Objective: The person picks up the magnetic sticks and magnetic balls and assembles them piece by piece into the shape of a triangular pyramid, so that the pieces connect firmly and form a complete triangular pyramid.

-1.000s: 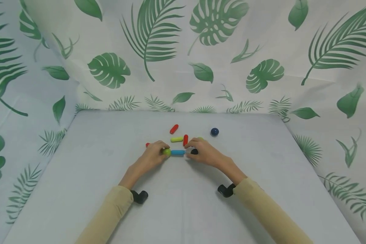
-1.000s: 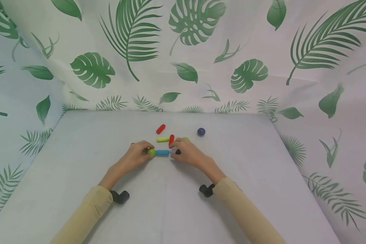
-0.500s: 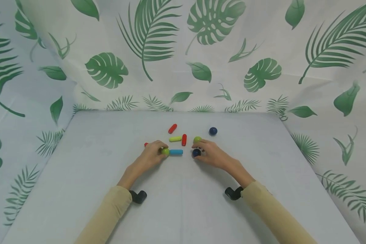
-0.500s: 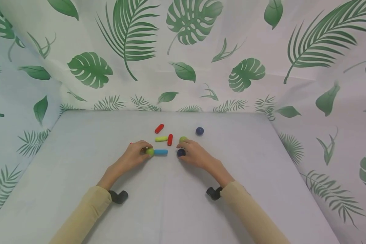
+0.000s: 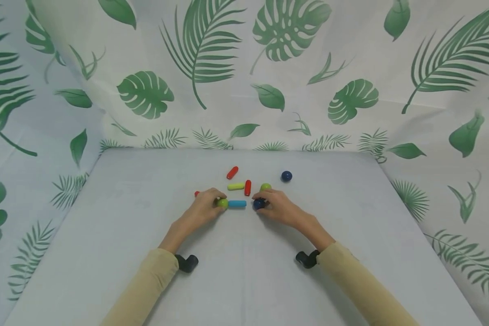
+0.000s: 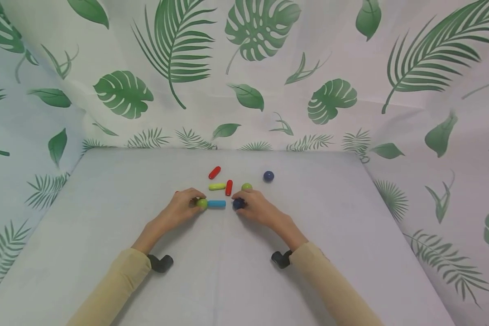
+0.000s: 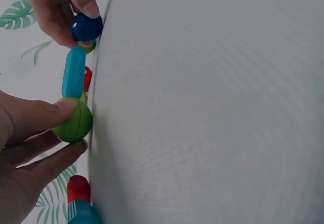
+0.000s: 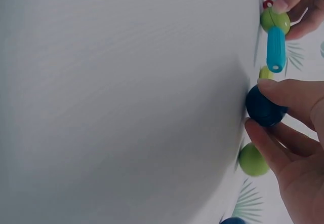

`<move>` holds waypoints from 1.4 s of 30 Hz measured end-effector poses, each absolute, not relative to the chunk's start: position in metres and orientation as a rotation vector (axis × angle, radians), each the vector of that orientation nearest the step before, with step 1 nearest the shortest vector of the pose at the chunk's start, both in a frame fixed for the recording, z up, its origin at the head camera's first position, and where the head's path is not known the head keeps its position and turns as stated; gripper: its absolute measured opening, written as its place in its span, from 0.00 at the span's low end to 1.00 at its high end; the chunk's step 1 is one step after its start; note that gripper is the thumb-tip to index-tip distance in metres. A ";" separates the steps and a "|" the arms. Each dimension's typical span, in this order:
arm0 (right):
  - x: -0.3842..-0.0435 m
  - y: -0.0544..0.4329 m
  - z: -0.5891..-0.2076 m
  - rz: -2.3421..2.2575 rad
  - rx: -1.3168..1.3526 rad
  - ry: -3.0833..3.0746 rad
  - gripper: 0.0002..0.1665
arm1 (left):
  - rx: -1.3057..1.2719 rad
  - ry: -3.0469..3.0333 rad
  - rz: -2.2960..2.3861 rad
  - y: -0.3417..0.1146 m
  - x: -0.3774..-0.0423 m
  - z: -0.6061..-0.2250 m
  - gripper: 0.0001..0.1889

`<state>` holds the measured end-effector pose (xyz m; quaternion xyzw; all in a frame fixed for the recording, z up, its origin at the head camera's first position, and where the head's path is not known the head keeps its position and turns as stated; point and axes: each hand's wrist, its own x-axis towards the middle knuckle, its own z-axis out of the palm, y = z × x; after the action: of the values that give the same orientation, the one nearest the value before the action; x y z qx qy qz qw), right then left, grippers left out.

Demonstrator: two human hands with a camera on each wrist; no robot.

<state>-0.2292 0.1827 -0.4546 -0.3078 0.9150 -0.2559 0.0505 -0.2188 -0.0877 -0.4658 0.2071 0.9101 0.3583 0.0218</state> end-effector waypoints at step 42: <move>-0.202 0.157 -0.446 -0.915 -1.044 2.541 0.18 | 0.341 2.804 1.199 -0.082 -0.224 -0.463 0.17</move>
<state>-0.2019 0.1565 -0.4456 -0.3578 0.8709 -0.3137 0.1229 -0.2243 -0.0824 -0.4628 0.1109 0.9131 0.3906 0.0367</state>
